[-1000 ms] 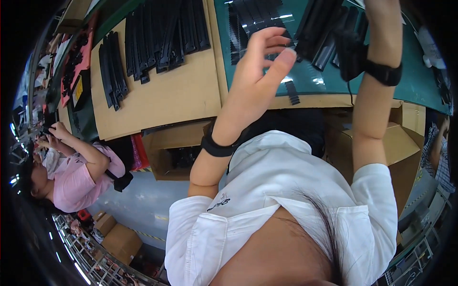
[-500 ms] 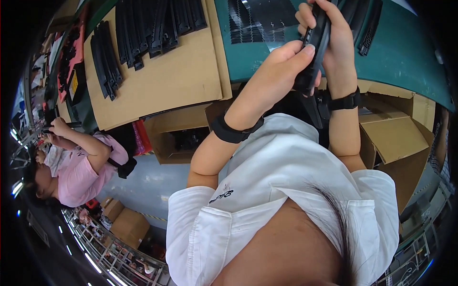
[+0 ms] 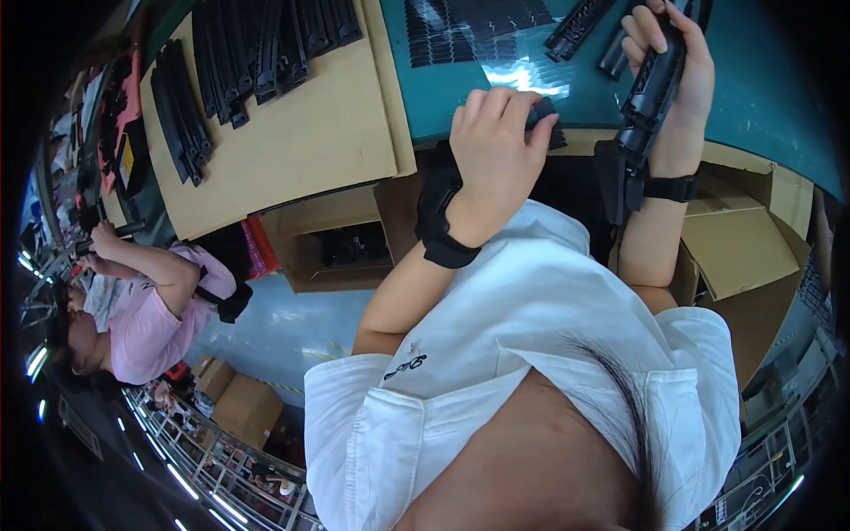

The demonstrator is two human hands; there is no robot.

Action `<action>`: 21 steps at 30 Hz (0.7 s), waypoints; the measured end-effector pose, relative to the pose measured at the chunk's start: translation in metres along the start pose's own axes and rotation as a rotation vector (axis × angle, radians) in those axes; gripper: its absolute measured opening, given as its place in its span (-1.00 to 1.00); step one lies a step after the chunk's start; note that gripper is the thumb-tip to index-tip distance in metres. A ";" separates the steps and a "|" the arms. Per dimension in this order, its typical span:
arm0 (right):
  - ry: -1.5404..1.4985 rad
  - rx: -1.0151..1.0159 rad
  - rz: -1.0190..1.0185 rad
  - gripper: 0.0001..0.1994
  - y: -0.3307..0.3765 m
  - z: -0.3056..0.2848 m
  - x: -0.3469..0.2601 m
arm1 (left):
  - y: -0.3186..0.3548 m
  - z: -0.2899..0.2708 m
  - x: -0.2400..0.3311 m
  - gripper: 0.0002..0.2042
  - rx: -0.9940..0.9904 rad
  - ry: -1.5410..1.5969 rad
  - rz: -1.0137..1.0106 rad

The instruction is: The person assembles toner cartridges by hand, inserting internal components and applying adhesive strips. They pick up a housing, press small components into it, apply a strip, and place the unit into a box.

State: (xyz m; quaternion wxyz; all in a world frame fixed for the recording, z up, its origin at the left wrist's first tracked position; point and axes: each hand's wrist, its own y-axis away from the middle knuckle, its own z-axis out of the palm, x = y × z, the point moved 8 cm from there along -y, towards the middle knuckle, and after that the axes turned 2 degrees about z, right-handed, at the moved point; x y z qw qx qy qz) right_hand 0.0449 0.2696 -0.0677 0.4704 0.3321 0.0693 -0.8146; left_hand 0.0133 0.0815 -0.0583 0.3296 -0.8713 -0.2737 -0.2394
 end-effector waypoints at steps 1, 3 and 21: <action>0.004 0.010 -0.013 -0.80 0.001 -0.001 -0.003 | 0.001 0.003 -0.001 -0.84 -0.004 0.001 -0.003; 0.012 0.030 -0.039 -0.80 0.002 -0.002 -0.009 | 0.002 0.005 -0.004 -0.85 0.036 -0.030 0.006; 0.000 -0.126 0.021 -0.77 0.001 0.037 0.007 | 0.003 0.010 -0.006 -0.90 0.082 -0.131 -0.019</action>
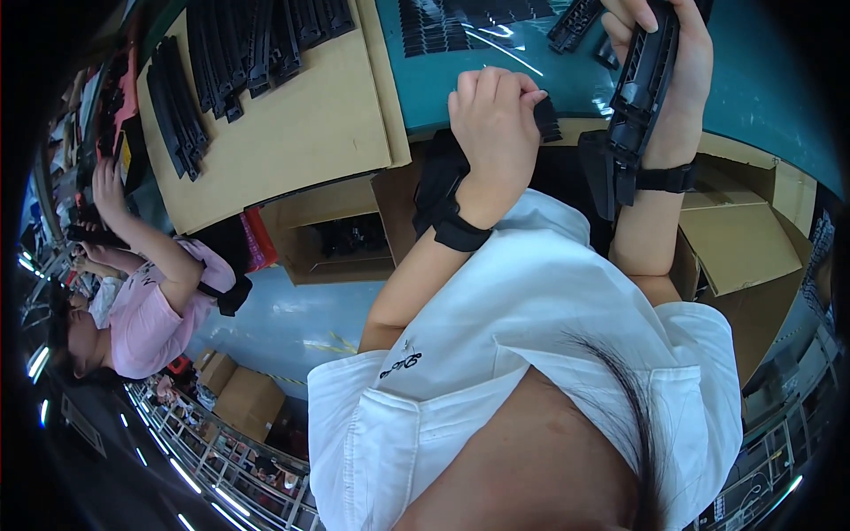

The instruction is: The person assembles toner cartridges by hand, inserting internal components and applying adhesive strips. They pick up a housing, press small components into it, apply a strip, and place the unit into a box.

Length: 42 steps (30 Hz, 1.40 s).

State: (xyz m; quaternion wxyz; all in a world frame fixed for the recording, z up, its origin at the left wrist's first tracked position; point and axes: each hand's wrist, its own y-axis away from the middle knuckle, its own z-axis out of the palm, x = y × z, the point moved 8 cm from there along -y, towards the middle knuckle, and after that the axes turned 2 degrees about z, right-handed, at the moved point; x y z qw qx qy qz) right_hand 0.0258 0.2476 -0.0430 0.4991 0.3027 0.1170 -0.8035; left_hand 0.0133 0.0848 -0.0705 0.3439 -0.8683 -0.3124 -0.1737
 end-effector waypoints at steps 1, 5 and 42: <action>-0.023 -0.010 0.014 -0.77 0.000 0.003 0.002 | -0.001 -0.001 -0.002 -0.90 -0.022 0.073 -0.022; -0.094 0.046 0.033 -0.78 0.006 0.011 0.009 | -0.014 -0.017 -0.011 -0.91 -0.103 0.401 -0.168; -0.047 0.148 -0.001 -0.80 0.025 0.049 0.005 | -0.053 -0.096 0.066 -0.77 0.131 0.410 0.501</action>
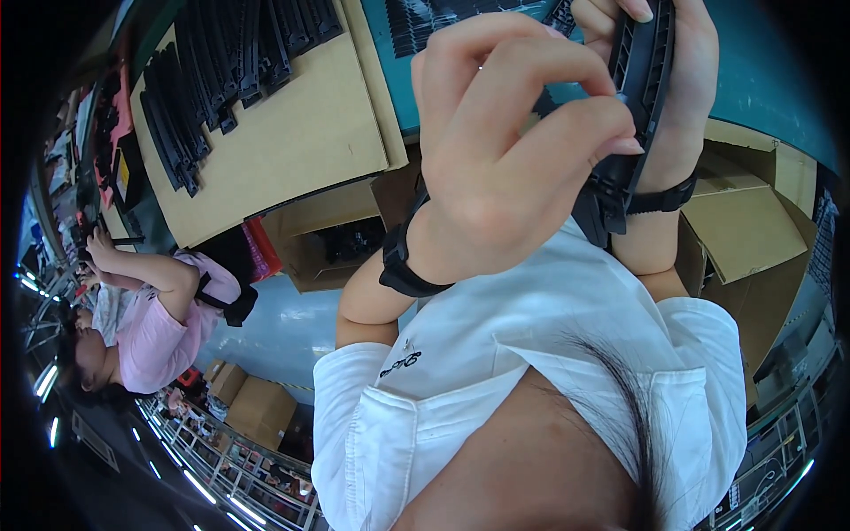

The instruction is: The person assembles toner cartridges by hand, inserting internal components and applying adhesive strips. They pick up a housing, press small components into it, apply a strip, and place the unit into a box.

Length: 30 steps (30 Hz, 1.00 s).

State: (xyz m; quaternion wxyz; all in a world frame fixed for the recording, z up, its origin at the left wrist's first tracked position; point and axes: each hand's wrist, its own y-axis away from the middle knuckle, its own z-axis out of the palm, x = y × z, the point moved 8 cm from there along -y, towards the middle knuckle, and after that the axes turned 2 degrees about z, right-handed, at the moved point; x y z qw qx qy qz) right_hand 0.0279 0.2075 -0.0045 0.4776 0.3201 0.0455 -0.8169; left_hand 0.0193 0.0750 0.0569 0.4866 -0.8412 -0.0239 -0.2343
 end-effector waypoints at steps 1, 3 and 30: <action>-0.001 0.004 -0.002 -0.80 0.000 -0.001 0.000 | 0.000 0.000 0.000 -0.77 0.004 0.000 0.005; -0.038 -0.005 0.000 -0.80 -0.002 -0.002 0.001 | 0.000 -0.002 0.000 -0.76 0.016 0.004 0.016; -0.078 -0.065 0.106 -0.77 -0.002 0.004 0.012 | 0.040 0.046 -0.028 -0.65 -0.468 0.875 -1.141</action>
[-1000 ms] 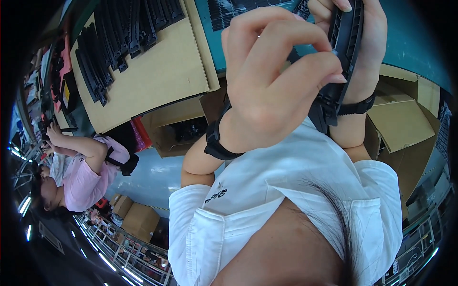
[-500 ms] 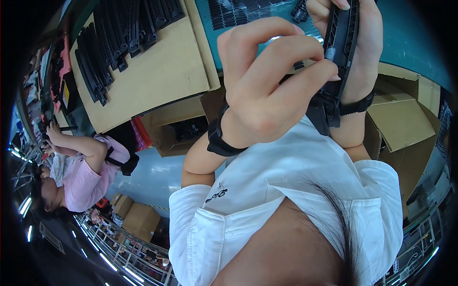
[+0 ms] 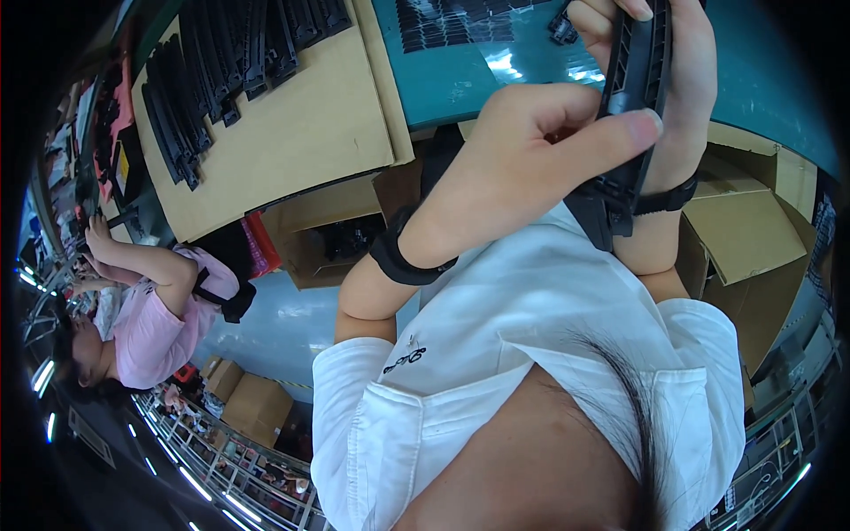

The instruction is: The person assembles toner cartridges by hand, inserting internal components and applying adhesive strips. They pick up a housing, press small components into it, apply a strip, and place the unit into a box.

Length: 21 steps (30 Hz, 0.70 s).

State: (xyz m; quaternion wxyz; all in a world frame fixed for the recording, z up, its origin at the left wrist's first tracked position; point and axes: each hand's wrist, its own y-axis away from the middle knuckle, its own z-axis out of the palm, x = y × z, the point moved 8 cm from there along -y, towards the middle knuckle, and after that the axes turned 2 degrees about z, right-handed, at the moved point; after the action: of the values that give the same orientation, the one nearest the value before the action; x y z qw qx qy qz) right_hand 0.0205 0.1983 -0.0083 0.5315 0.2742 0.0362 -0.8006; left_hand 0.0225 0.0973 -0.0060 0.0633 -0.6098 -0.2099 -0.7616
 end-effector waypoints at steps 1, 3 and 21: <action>0.007 -0.023 0.003 -0.77 0.000 0.001 0.001 | 0.000 0.001 -0.001 -0.65 -0.001 -0.001 0.000; 0.015 -0.046 0.006 -0.77 -0.001 0.001 0.002 | 0.000 0.002 -0.002 -0.64 0.012 0.122 0.024; -0.027 -0.022 -0.019 -0.79 -0.008 -0.024 -0.004 | -0.002 -0.016 -0.016 -0.75 0.174 0.031 0.225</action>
State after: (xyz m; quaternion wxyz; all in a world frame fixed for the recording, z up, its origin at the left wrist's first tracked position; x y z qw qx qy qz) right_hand 0.0239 0.2135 -0.0293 0.5276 0.2571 0.0406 -0.8087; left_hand 0.0115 0.0905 -0.0249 0.2044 -0.6101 -0.2044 -0.7377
